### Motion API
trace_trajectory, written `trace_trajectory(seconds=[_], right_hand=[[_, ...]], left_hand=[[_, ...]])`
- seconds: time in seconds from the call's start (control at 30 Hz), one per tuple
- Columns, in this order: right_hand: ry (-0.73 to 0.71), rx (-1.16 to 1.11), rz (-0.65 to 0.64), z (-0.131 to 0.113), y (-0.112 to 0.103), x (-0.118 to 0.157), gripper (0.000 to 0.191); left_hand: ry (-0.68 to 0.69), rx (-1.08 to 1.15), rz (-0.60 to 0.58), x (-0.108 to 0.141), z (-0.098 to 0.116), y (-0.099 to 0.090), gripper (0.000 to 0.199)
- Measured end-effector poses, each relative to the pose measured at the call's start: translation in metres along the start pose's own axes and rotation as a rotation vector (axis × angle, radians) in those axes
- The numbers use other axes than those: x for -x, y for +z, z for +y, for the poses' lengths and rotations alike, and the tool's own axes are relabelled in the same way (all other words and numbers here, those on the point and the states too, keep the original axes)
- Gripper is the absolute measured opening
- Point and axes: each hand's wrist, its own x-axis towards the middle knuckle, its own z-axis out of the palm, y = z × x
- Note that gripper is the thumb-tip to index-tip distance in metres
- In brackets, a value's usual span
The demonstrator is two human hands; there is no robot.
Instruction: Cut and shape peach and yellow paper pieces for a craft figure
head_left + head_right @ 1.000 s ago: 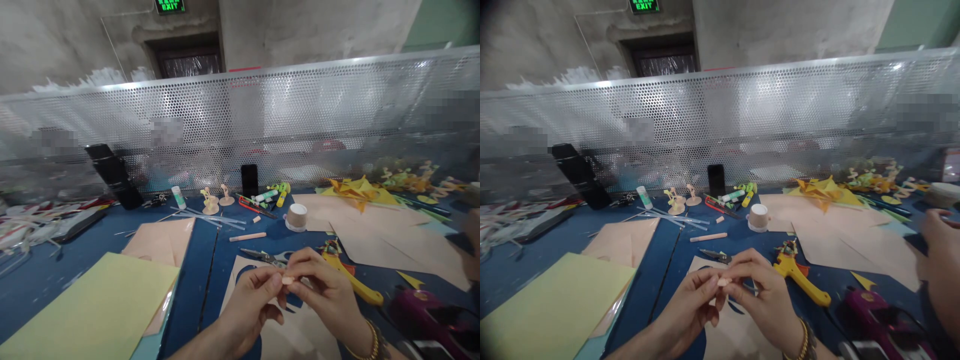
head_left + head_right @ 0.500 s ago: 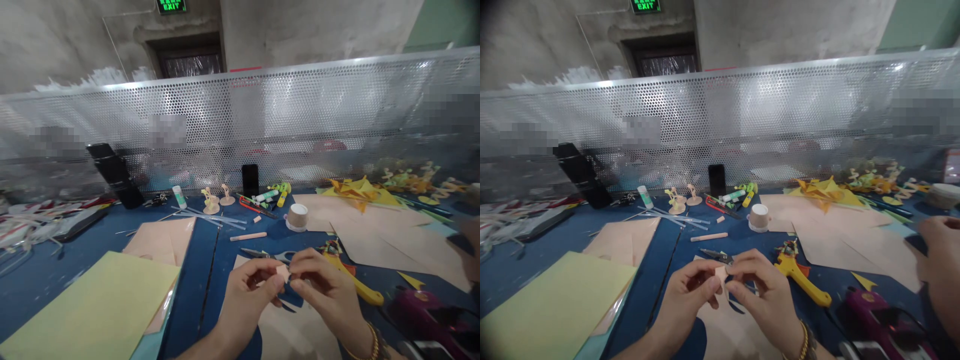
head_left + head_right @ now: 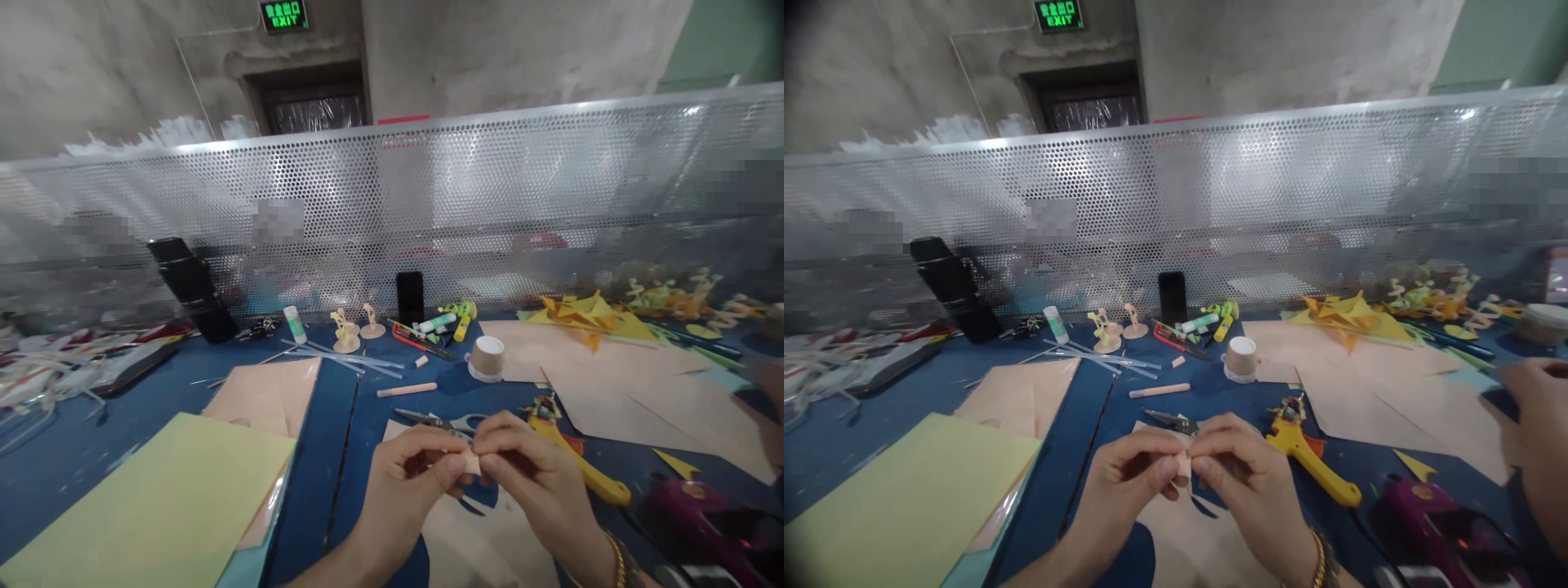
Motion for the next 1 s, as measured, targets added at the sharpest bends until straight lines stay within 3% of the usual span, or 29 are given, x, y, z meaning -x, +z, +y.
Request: trace_trajectory(seconds=[0.17,0.4,0.77,0.83,1.0], right_hand=[[0.098,-0.167,-0.052,-0.002,0.002,0.001,0.012],[0.196,-0.256,0.003,0.001,0.005,0.002,0.009],[0.165,-0.185,-0.085,-0.004,0.005,0.001,0.011],[0.172,-0.198,-0.069,-0.004,0.006,0.001,0.011],[0.126,-0.196,0.04,-0.003,0.007,0.001,0.012]], left_hand=[[0.037,0.0,-0.008,0.0,0.002,0.0,0.007],[0.029,0.058,0.006,0.001,0.006,0.003,0.003],[0.082,-0.141,0.032,0.001,0.012,0.003,0.009],[0.065,-0.122,0.026,0.002,0.008,0.002,0.004],[0.016,-0.075,0.12,0.006,-0.002,0.004,0.02]])
